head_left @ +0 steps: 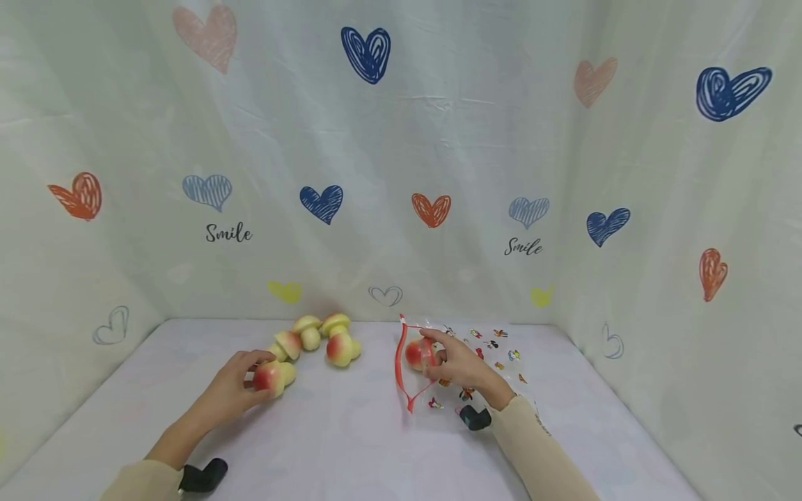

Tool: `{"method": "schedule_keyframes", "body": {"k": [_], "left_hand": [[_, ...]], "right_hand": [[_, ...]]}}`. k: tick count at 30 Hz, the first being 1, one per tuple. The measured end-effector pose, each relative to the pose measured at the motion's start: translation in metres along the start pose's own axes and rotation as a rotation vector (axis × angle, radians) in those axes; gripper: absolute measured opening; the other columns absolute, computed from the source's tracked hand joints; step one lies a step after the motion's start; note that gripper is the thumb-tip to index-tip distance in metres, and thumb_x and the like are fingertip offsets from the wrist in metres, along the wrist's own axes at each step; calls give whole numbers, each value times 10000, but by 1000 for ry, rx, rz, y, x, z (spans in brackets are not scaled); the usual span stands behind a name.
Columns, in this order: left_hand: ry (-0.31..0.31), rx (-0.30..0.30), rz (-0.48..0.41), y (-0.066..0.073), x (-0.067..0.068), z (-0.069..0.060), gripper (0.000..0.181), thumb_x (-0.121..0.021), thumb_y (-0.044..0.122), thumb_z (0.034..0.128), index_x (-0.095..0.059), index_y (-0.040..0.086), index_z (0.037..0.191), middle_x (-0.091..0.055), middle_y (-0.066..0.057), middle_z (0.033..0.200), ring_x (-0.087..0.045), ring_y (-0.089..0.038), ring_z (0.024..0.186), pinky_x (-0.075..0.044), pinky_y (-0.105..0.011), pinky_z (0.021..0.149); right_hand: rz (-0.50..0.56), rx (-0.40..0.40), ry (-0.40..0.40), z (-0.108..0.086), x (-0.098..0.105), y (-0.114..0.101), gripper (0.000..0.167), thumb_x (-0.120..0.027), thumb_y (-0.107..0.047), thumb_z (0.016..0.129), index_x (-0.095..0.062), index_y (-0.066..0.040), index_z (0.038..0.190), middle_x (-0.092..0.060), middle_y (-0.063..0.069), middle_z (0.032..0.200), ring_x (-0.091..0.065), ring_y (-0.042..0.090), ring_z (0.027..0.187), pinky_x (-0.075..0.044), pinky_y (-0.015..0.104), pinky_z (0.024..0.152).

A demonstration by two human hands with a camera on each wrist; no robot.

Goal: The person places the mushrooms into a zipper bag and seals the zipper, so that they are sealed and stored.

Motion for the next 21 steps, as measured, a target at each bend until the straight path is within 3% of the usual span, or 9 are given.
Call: {"method": "schedule_keyframes", "body": {"k": [7,10,21], "left_hand": [[-11,16,18,-2,0,0,528,-801,-2,703,-553,-9,1169,-511,-171,1070,-570,-346,977,-552,-364,757],[-2,9,15,-2,0,0,530,-807,-9,693,-557,-10,1161,-513,-162,1054,-561,-323,965,-552,-364,758],[-5,7,-18,2,-1,1,519,-791,-19,709,-553,-16,1170,-509,-153,1053,-534,-299,977,-554,-337,764]], "right_hand": [[12,5,11,0,0,-2,731,-743,-126,815,-392,-247,1445,-521,79,1081,-516,165,607,-455,308,533],[5,1,12,0,0,-1,737,-745,-132,815,-386,-239,1451,-528,85,1064,-518,167,616,-453,308,538],[3,-12,-1,1,0,0,742,-736,-135,824,-370,-238,1461,-530,55,745,-475,157,563,-424,284,510]]}}
Point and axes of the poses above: each hand's wrist, its own z-axis towards the middle knuckle, its own x-axis out of the back of the hand, y = z × x, the point moved 1 cm from there along z, towards the middle knuckle
